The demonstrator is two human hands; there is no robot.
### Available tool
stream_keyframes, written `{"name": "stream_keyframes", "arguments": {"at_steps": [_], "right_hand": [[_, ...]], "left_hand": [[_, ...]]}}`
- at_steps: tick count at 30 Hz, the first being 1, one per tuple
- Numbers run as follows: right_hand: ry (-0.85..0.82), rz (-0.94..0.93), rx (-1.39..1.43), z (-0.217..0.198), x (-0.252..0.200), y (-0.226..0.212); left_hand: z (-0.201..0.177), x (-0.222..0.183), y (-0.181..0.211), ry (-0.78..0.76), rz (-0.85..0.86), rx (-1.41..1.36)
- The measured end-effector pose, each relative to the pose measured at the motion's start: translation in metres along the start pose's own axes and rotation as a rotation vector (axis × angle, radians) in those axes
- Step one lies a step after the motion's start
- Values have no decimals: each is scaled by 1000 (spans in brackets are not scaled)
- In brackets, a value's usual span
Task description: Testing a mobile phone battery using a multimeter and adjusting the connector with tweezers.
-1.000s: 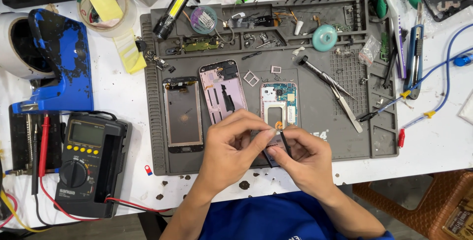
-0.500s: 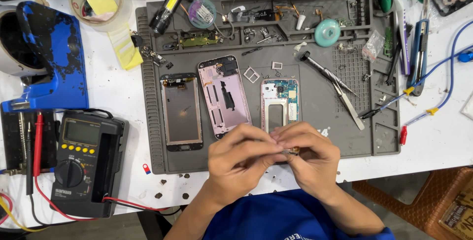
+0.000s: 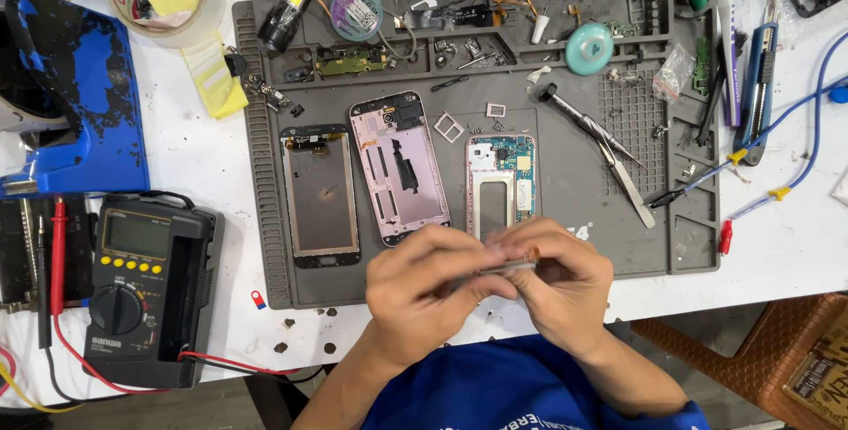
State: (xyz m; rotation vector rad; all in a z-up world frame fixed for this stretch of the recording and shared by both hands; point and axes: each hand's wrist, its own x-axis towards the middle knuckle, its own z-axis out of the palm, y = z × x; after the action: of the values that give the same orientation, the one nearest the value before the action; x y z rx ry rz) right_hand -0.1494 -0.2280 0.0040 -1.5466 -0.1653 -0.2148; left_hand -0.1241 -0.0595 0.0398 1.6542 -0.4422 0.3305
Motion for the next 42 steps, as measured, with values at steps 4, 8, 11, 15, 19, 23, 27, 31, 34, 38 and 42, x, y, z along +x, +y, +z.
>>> {"name": "stream_keyframes", "arguments": {"at_steps": [4,8,11,15,19,23,27,31,34,38,42], "right_hand": [[21,138,69,-1,-8,4],[12,187,72,0,-5,0],[34,206,145,-2,-9,10],[53,300,159,-5,-5,1],[-2,3,-651,-43,18,-33],[180,410,-1295,-123,26,-46],[169,775,-1543,-154,42,-27],[194,750,-1334,-155,43,-25],[185,712,-1284,-158,40,-29],[261,559,-929,-166,39,-28],[413,516,-293,-176,42,-18]], "left_hand": [[5,-1,-5,77,-204,-94],[9,-5,-3,57,-221,-163],[10,-6,-2,43,-358,-161],[13,-7,-3,28,-459,-137],[13,-8,-3,72,-692,-233],[22,3,0,-153,-870,-348],[32,-1,0,-191,-881,-534],[33,0,12,-206,-875,-555],[32,4,21,-211,-877,-519],[34,-3,8,-152,-850,-547],[23,-2,-3,-124,-1019,-1434]]}}
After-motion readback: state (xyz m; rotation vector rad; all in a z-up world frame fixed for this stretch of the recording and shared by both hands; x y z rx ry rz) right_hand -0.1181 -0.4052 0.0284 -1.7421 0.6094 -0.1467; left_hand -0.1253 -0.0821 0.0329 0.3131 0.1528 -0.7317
